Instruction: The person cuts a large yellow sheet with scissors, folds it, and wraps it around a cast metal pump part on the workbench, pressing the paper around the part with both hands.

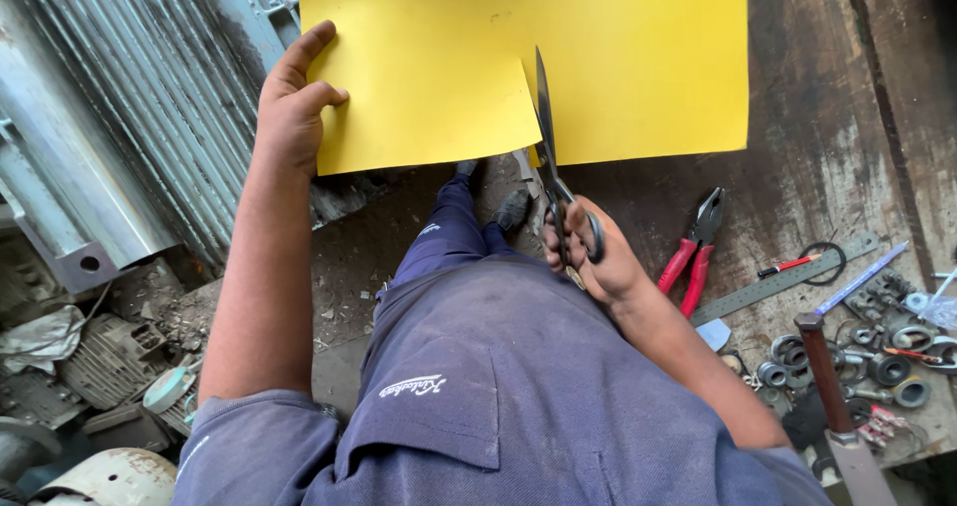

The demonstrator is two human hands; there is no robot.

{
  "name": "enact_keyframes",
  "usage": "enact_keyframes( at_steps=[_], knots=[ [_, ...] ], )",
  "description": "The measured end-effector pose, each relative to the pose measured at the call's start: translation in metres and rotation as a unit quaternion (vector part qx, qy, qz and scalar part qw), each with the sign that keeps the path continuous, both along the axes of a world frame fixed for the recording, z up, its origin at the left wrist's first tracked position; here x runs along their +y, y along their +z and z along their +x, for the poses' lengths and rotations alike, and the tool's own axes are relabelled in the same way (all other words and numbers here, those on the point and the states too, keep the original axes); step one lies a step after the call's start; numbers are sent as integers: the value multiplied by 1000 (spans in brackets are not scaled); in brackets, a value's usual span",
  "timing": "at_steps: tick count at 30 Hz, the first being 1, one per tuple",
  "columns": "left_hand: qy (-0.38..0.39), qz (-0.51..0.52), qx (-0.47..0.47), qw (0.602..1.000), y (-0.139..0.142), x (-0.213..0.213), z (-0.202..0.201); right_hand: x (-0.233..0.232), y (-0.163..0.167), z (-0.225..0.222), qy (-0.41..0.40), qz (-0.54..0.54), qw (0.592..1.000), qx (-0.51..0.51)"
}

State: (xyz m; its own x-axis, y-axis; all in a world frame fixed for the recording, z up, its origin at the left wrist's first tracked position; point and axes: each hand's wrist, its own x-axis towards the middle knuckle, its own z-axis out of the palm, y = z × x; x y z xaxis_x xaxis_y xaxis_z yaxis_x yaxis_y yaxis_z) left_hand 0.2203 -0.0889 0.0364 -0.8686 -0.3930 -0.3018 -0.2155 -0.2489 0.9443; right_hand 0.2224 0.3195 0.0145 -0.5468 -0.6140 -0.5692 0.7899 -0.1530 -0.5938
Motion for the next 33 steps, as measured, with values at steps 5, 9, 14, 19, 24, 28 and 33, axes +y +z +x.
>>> enact_keyframes(
  at_steps=[5, 9, 14, 19, 24, 28, 33],
  knots=[
    [-17, 4, 11, 1000, 0, -6, -4, -3, 16, -2, -14, -7, 1000, 16],
    [-36, 3, 37, 999, 5, -2, -11, -14, 15, -10, 1, 89, 996, 24],
    [-56, 34, 83, 994, 9, 14, -10, -17, 7, -8, -14, 122, 992, 30],
    [-70, 46, 101, 991, 4, 20, -5, -31, -11, -9, -33, 130, 990, 51],
    [-59, 16, 75, 995, -9, 22, 6, -37, -19, -5, -39, 159, 983, 83],
    [-59, -4, 81, 995, -22, 21, 10, -38, -22, -4, -36, 186, 978, 88],
    [-73, 6, 92, 993, -31, 12, 10, -40, -20, -5, -28, 215, 971, 104]
  ],
)
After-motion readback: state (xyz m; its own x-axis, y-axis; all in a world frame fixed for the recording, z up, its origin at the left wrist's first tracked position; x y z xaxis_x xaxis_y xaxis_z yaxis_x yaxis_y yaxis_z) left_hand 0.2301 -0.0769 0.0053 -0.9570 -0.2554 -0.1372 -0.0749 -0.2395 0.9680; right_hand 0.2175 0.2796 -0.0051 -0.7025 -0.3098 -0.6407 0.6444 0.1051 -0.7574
